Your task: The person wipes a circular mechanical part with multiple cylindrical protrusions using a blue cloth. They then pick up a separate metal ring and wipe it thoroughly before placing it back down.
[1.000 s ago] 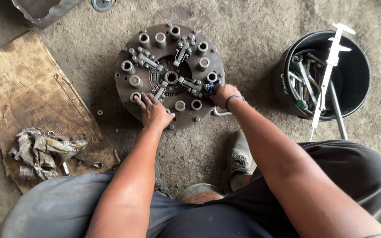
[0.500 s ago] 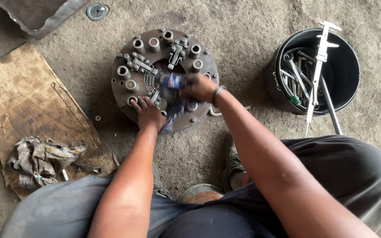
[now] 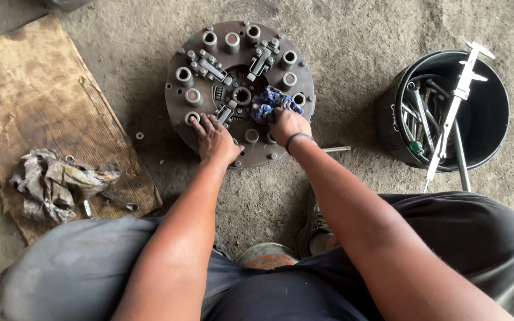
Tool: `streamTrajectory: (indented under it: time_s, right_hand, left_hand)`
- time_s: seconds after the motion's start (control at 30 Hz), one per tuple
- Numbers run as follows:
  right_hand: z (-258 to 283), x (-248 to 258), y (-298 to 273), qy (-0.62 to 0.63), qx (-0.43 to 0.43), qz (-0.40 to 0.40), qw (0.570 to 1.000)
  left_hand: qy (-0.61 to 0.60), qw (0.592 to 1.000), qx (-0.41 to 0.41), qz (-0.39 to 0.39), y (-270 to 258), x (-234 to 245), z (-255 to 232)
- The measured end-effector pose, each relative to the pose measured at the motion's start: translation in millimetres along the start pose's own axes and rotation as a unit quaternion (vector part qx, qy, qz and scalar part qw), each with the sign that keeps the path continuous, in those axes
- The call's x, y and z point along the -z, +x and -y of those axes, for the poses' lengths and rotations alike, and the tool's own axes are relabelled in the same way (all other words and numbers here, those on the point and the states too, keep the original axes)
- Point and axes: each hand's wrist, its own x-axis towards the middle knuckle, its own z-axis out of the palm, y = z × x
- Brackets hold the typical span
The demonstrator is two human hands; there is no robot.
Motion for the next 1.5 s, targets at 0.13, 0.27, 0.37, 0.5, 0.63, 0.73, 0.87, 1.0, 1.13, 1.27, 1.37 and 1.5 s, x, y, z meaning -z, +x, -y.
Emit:
streamTrajectory:
  time_s: [0.13, 0.27, 0.37, 0.5, 0.63, 0.73, 0.87, 1.0, 1.13, 1.27, 1.37, 1.5]
  right_hand:
    - [-11, 10, 1, 0.157, -0.047, 0.003, 0.986]
    - [-25, 6, -14, 0.190, -0.073, -0.016, 0.979]
    - [-33, 4, -14, 0.149, -0.096, -0.017, 0.984]
    - [-63, 19, 4, 0.098, -0.127, -0.003, 0.987]
    - [-120, 48, 20, 0.275, -0.321, -0.147, 0.894]
    - [-143, 65, 22, 0.280, -0.279, -0.250, 0.884]
    - [-124, 58, 25, 0.263, -0.175, -0.288, 0.904]
    - [-72, 30, 27, 0.200, -0.071, -0.162, 0.964]
    - [-33, 3, 16, 0.083, -0.052, -0.034, 0.995]
    - [-29, 3, 3, 0.082, -0.007, -0.029, 0.996]
    - [-32, 7, -5, 0.064, -0.010, -0.018, 0.998]
    - [-36, -18, -34, -0.028, -0.004, -0.026, 0.999]
  left_hand:
    - [-0.015, 1.000, -0.009, -0.004, -2, 3, 4]
    - [-0.023, 1.000, -0.007, -0.001, -4, 7, 4]
    - [-0.056, 0.998, 0.009, 0.007, -9, 14, 4]
    - [-0.083, 0.996, 0.024, 0.029, -17, 25, 5]
    - [-0.073, 0.994, 0.033, 0.073, -17, 33, 1]
    - [-0.061, 0.995, 0.040, 0.072, -19, 38, -3]
    - [-0.054, 0.995, 0.049, 0.061, -22, 35, -6]
    - [-0.054, 0.995, 0.051, 0.062, -21, 35, -7]
    - [-0.052, 0.995, 0.056, 0.068, -19, 35, -8]
    - [-0.055, 0.996, 0.050, 0.058, -20, 33, -7]
    - [-0.057, 0.997, 0.039, 0.046, -19, 34, -7]
    - [-0.062, 0.996, 0.036, 0.046, -21, 33, -5]
